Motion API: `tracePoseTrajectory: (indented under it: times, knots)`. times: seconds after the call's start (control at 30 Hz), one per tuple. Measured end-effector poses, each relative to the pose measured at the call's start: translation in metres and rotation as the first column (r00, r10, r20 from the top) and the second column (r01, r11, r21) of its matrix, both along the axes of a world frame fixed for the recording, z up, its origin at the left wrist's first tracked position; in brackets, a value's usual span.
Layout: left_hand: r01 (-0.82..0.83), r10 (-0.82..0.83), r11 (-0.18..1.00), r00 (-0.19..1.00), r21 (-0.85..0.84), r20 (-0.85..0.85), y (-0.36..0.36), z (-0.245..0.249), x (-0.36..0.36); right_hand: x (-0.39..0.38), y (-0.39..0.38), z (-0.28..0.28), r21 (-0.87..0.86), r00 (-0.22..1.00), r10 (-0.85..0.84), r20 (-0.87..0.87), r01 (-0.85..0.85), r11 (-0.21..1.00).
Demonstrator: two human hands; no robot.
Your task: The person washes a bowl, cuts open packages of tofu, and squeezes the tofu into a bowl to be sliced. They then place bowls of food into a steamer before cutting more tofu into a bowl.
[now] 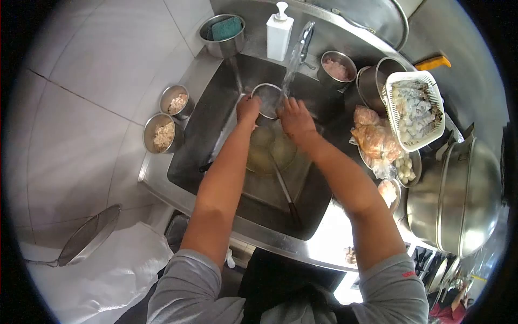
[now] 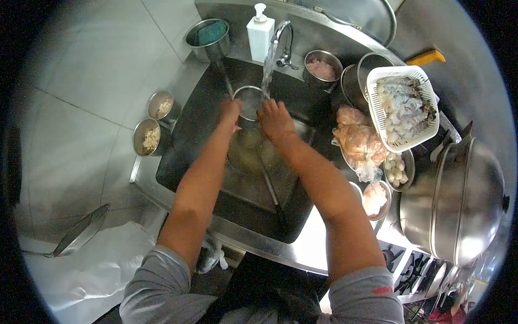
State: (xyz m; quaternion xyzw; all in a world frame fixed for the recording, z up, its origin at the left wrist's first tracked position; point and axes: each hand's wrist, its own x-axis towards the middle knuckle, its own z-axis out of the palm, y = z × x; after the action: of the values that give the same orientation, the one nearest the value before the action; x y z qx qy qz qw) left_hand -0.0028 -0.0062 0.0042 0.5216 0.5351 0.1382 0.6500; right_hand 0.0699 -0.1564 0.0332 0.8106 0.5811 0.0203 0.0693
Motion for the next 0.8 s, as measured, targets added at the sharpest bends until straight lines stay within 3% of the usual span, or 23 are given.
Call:
tracePoseTrajectory:
  times: [0.03, 0.07, 0.13, 0.17, 0.2, 0.23, 0.27, 0.3, 0.33, 0.37, 0.4, 0.43, 0.47, 0.5, 0.53, 0.57, 0.6, 0.63, 0.67, 0.7, 0.73, 0.77, 0.8]
  knots:
    - [-0.002, 0.002, 1.0, 1.0, -0.006, -0.008, 0.003, -0.002, -0.004, 0.007, 0.001, -0.001, 0.091, 0.982, 0.111, 0.153, -0.126, 0.988]
    - [0.081, -0.076, 0.973, 0.997, -0.216, 0.033, 0.012, -0.012, -0.008, 0.012, 0.0, 0.0, 0.085, 0.983, 0.112, 0.143, -0.125, 0.988]
    - [0.278, -0.238, 0.816, 0.96, -0.506, 0.144, 0.023, -0.008, -0.022, 0.025, 0.001, 0.005, 0.161, 0.942, 0.228, -0.246, -0.193, 0.968]
    - [0.278, -0.239, 0.815, 0.961, -0.509, 0.142, 0.025, -0.012, -0.025, 0.028, 0.005, 0.007, 0.159, 0.941, 0.226, -0.25, -0.191, 0.969]
    - [0.344, -0.314, 0.85, 0.939, -0.399, 0.139, 0.027, -0.017, -0.028, 0.03, 0.01, 0.007, 0.297, 0.797, 0.1, -0.596, 0.104, 0.949]
    - [0.407, -0.388, 0.869, 0.913, -0.282, 0.125, 0.029, -0.021, -0.03, 0.031, 0.014, 0.007, 0.301, 0.506, 0.057, -0.861, 0.416, 0.858]
    - [0.411, -0.378, 0.892, 0.906, -0.189, 0.19, 0.023, -0.027, -0.028, 0.031, 0.016, 0.009, 0.301, 0.503, 0.057, -0.863, 0.419, 0.857]
    - [0.412, -0.379, 0.891, 0.906, -0.19, 0.187, 0.015, -0.022, -0.03, 0.03, 0.019, 0.011, 0.238, 0.321, 0.062, -0.945, 0.545, 0.804]
    - [0.397, -0.233, 0.866, 0.859, -0.306, 0.455, 0.007, -0.017, -0.032, 0.03, 0.021, 0.015, 0.152, 0.131, 0.087, -0.988, 0.651, 0.744]
    - [0.412, -0.039, 0.813, 0.743, -0.412, 0.668, 0.001, -0.01, -0.036, 0.029, 0.022, 0.017, 0.156, 0.136, 0.088, -0.987, 0.653, 0.741]
    - [0.47, 0.1, 0.707, 0.674, -0.529, 0.732, -0.001, -0.008, -0.039, 0.029, 0.023, 0.02, 0.134, 0.093, 0.097, -0.991, 0.676, 0.724]
    - [0.478, 0.095, 0.707, 0.667, -0.522, 0.739, -0.004, -0.006, -0.035, 0.031, 0.024, 0.024, 0.113, 0.052, 0.107, -0.993, 0.698, 0.707]
    - [0.384, 0.1, 0.783, 0.699, -0.49, 0.708, -0.007, -0.01, -0.03, 0.037, 0.024, 0.03, 0.118, 0.058, 0.109, -0.992, 0.7, 0.704]
    - [0.286, 0.11, 0.848, 0.728, -0.445, 0.676, -0.009, -0.011, -0.024, 0.047, 0.022, 0.036, 0.175, 0.337, -0.066, -0.939, 0.636, 0.751]
    - [0.291, 0.103, 0.85, 0.726, -0.44, 0.68, -0.01, -0.012, -0.018, 0.057, 0.02, 0.042, 0.201, 0.588, -0.215, -0.78, 0.561, 0.803]
    - [0.265, -0.132, 0.951, 0.814, -0.159, 0.566, -0.011, -0.011, -0.012, 0.081, 0.022, 0.029, 0.488, 0.797, -0.133, -0.589, 0.482, 0.727]
    - [0.277, -0.309, 0.951, 0.878, 0.138, 0.366, -0.013, -0.011, -0.007, 0.105, 0.026, 0.015, 0.72, 0.938, -0.093, -0.335, 0.318, 0.617]
    - [0.275, -0.308, 0.951, 0.877, 0.141, 0.367, -0.011, -0.022, 0.002, 0.114, 0.027, 0.023, 0.722, 0.939, -0.091, -0.333, 0.316, 0.616]
    - [0.38, -0.477, 0.848, 0.85, 0.37, 0.221, -0.007, -0.04, 0.012, 0.12, 0.026, 0.037, 0.689, 0.974, -0.104, -0.203, 0.217, 0.691]
    - [0.483, -0.599, 0.679, 0.8, 0.553, 0.036, -0.013, -0.028, 0.013, 0.127, 0.027, 0.038, 0.634, 0.992, -0.105, -0.073, 0.127, 0.762]
    - [0.464, -0.565, 0.681, 0.825, 0.566, 0.003, -0.022, -0.019, 0.007, 0.13, 0.033, 0.037, 0.631, 0.991, -0.106, -0.078, 0.132, 0.765]
    - [0.466, -0.566, 0.682, 0.825, 0.563, 0.002, -0.026, -0.022, 0.002, 0.14, 0.041, 0.03, 0.303, 0.989, -0.143, -0.031, 0.145, 0.942]
    - [0.47, -0.571, 0.629, 0.82, 0.619, -0.041, -0.028, -0.026, -0.003, 0.144, 0.046, 0.028, -0.067, 0.987, -0.158, 0.025, 0.159, 0.985]
